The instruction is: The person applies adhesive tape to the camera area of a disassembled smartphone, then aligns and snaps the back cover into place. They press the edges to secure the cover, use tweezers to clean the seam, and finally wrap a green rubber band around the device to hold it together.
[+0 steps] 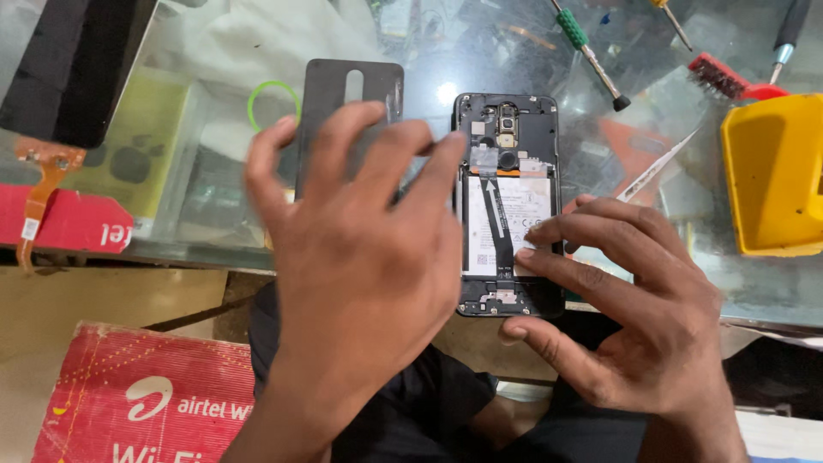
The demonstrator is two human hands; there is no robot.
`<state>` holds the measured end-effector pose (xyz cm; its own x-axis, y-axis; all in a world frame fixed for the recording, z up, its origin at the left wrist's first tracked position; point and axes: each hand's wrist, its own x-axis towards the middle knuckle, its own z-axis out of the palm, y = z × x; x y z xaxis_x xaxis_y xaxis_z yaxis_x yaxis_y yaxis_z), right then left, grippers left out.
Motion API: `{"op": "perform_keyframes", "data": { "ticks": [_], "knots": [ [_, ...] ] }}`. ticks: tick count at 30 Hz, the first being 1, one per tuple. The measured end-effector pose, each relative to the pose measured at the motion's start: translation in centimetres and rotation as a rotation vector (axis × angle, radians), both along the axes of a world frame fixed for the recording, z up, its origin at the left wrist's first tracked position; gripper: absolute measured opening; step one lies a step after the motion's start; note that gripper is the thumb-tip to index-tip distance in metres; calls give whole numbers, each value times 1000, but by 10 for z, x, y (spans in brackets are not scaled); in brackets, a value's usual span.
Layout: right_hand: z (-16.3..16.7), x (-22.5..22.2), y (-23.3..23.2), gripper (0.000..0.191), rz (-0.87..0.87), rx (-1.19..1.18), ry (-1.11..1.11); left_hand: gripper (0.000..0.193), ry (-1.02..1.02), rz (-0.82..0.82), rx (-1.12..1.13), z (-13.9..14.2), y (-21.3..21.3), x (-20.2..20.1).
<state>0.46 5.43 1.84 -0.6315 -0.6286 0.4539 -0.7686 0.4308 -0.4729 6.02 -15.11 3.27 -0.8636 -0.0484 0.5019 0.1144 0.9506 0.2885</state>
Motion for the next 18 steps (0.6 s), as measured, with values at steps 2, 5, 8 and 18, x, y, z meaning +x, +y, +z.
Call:
{"op": "perform_keyframes", "data": {
  "ticks": [2, 5, 8, 18],
  "knots": [
    [1, 0, 0, 48, 0, 4, -3, 35, 0, 38, -21, 3, -1, 9],
    [0, 2, 0, 49, -4, 25, 10, 35, 6, -11, -43, -2, 3, 8],
    [-1, 2, 0, 49, -5, 15, 17, 34, -14, 9, -84, -9, 10, -1],
    [-1, 1, 2, 46, 26, -23, -14, 29, 17, -23, -92, -17, 16, -7]
  ]
}}
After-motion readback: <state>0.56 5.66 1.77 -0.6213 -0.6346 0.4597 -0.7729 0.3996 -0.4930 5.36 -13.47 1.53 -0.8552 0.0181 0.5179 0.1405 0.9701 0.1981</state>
